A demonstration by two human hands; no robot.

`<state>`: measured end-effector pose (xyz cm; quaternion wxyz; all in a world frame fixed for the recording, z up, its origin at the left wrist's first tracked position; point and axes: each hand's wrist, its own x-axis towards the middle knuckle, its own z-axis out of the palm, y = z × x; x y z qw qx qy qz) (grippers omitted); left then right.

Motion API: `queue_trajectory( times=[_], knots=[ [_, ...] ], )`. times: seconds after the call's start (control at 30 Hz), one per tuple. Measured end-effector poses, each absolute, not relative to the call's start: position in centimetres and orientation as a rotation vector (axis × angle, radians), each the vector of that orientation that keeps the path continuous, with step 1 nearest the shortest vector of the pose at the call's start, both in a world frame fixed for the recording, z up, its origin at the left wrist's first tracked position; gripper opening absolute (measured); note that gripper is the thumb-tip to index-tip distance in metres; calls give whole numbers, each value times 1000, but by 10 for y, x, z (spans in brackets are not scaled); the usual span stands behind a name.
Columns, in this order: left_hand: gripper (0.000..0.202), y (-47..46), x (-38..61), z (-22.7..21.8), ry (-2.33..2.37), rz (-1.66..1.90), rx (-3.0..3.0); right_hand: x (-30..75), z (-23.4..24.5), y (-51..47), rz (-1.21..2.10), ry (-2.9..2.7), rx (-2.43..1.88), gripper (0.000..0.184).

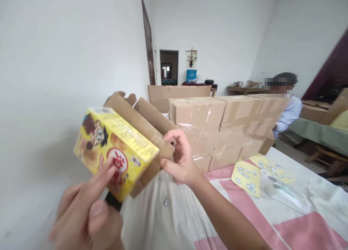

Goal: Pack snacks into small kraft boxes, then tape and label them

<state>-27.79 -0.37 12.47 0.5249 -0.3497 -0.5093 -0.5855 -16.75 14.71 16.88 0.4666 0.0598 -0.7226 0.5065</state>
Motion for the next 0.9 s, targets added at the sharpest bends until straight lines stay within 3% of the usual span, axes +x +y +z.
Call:
queue_trajectory(
  times=[0.13,0.2,0.37,0.6,0.9],
  knots=[
    [51,-21,-201,134,-1275,-799,-1543,-60,165,170,1187,-1730,160,28],
    [37,-2,-155,123,-1097,-643,-1709,-3,147,183,1098,-1746,95,29],
    [19,61,-46,67,-970,-1042,-1801,114,89,187,1004,-1802,-99,28],
    [25,85,26,-16,-795,-1410,-1800,178,42,181,934,-1862,-250,23],
    [16,66,18,-19,-1045,-1117,-2026,202,22,188,958,-1790,-251,15]
  ],
)
